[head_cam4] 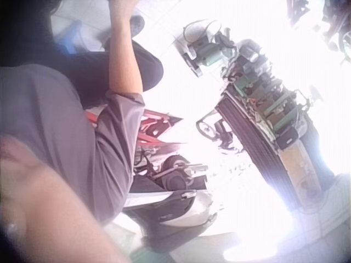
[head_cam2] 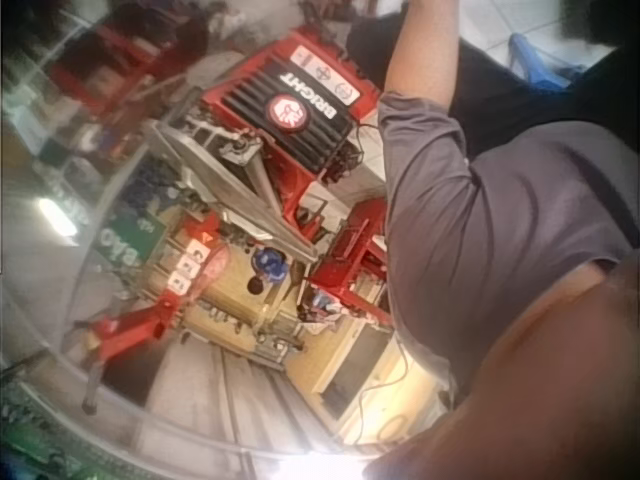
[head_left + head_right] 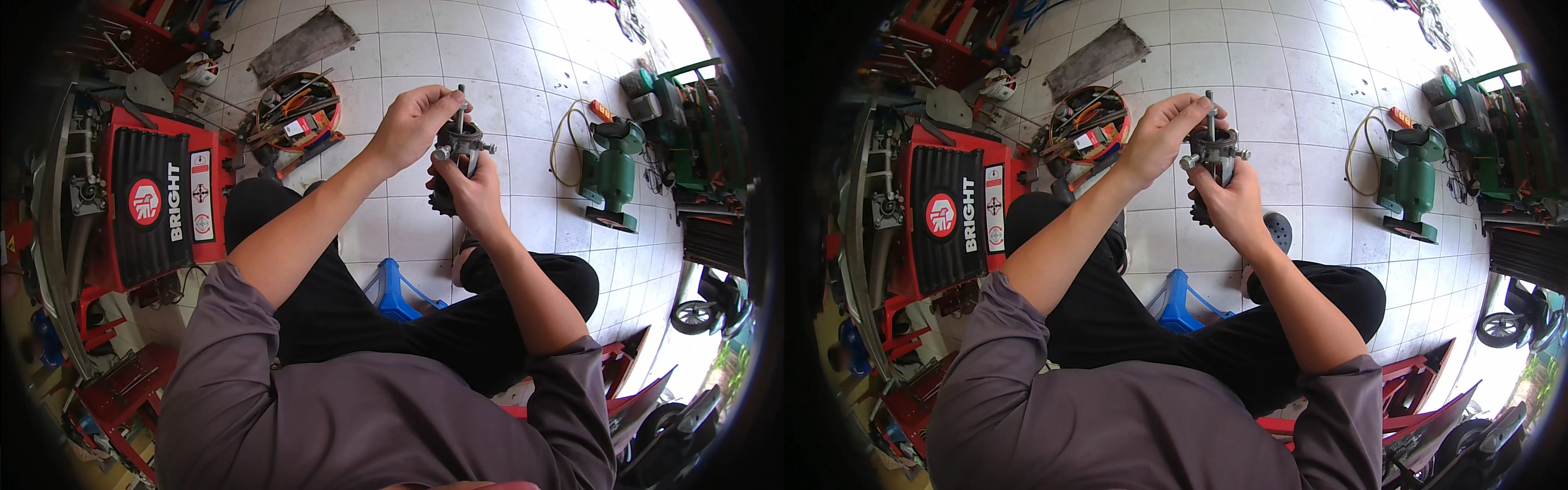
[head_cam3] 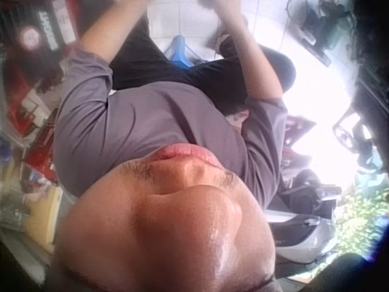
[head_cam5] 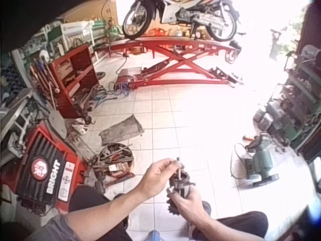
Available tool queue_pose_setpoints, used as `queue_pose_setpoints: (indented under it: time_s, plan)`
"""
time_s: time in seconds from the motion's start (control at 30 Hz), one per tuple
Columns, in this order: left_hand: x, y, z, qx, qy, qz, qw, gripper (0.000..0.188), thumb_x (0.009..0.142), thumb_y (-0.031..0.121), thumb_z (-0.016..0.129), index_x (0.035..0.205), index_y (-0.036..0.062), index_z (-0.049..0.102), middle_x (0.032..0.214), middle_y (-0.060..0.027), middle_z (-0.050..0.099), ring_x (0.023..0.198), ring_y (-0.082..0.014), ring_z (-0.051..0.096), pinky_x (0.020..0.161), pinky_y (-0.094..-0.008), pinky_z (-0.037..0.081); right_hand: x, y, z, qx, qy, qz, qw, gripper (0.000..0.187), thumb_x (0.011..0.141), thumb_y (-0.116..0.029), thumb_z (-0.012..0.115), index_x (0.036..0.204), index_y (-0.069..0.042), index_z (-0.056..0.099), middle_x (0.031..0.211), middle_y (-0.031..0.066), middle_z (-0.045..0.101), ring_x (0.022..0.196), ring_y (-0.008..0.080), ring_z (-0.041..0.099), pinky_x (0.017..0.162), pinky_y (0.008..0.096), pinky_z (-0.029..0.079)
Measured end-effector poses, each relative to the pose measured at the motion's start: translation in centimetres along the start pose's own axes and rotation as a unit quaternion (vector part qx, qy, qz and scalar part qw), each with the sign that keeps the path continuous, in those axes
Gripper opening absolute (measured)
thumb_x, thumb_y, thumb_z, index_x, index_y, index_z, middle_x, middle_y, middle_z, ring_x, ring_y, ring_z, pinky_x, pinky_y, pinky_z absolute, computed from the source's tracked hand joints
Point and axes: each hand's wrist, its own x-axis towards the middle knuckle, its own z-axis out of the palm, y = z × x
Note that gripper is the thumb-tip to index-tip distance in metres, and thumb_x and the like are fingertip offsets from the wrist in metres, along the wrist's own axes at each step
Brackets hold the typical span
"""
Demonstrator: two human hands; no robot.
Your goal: The person is assembling small internal components of a carburetor while seated, using their hands to fit a needle and other metal pieces into the housing.
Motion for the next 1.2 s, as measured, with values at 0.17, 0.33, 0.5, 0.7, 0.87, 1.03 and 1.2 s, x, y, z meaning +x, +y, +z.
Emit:
queue_pose_setpoints:
  time_s: [0.17,0.33,0.5,0.7,0.87,1.03,1.2]
  plan:
    - [-0.08,-0.16,0.09,0.022,-0.009,-0.011,1.0,0.034,0.098,0.028,0.044,0.098,-0.0004,0.063,0.088,-0.006,0.065,0.085,-0.0116,0.061,0.082,-0.0274,0.047,0.07,0.49,0.05,-0.024,-0.015,0.009,1.0,0.022,0.086,-0.02,0.063,0.093,-0.001,0.055,0.078,0.006,0.061,0.065,0.0124,0.063,0.057,0.0249,0.051]
    - [-0.13,-0.09,0.09,0.028,-0.01,-0.018,0.999,0.034,0.097,0.029,0.046,0.099,-0.0005,0.062,0.088,-0.0064,0.065,0.085,-0.0112,0.061,0.082,-0.0269,0.047,0.0,0.51,0.01,-0.022,-0.017,0.014,1.0,0.024,0.086,-0.022,0.064,0.094,-0.001,0.054,0.079,0.0062,0.061,0.066,0.0126,0.063,0.057,0.0251,0.05]
    - [-0.08,-0.2,0.04,0.065,-0.002,-0.043,0.997,0.029,0.095,0.029,0.052,0.096,0.0019,0.062,0.088,-0.0057,0.066,0.085,-0.0103,0.06,0.081,-0.0262,0.047,0.08,0.64,-0.16,-0.033,-0.021,0.022,0.999,0.026,0.086,-0.023,0.064,0.095,-0.001,0.053,0.08,0.0068,0.061,0.067,0.0133,0.063,0.057,0.0255,0.05]
    - [-0.1,0.14,-0.04,0.047,-0.013,-0.015,0.999,0.025,0.094,0.027,0.053,0.097,0.0032,0.061,0.089,-0.0074,0.067,0.083,-0.0114,0.062,0.082,-0.0271,0.047,0.01,0.33,0.06,-0.025,-0.018,0.009,1.0,0.025,0.087,-0.021,0.063,0.096,-0.001,0.052,0.08,0.0076,0.061,0.067,0.014,0.063,0.058,0.0262,0.051]
    - [-0.05,0.2,0.11,-0.021,-0.007,-0.024,0.999,0.027,0.097,0.028,0.047,0.101,0.0035,0.059,0.093,-0.0098,0.067,0.087,-0.0135,0.063,0.083,-0.0282,0.048,0.08,0.26,-0.05,-0.013,-0.008,0.01,1.0,0.023,0.086,-0.018,0.063,0.095,-0.001,0.052,0.08,0.0082,0.062,0.066,0.0146,0.063,0.058,0.0263,0.051]
    - [0.03,0.15,-0.01,-0.037,0.014,-0.038,0.998,0.027,0.098,0.029,0.045,0.1,0.0046,0.056,0.095,-0.0103,0.067,0.087,-0.0139,0.063,0.083,-0.0287,0.048,-0.03,0.08,0.12,-0.004,0.004,0.008,1.0,0.024,0.085,-0.022,0.063,0.088,0.0,0.054,0.076,0.0056,0.061,0.064,0.0117,0.061,0.055,0.0257,0.049]
    - [-0.04,0.37,0.1,-0.005,-0.006,-0.022,1.0,0.024,0.095,0.028,0.052,0.1,0.0048,0.057,0.093,-0.0091,0.067,0.086,-0.0131,0.063,0.081,-0.0271,0.048,0.05,0.2,-0.07,-0.017,-0.008,0.01,1.0,0.022,0.086,-0.018,0.062,0.095,0.0,0.053,0.08,0.0082,0.062,0.066,0.0145,0.063,0.058,0.026,0.052]
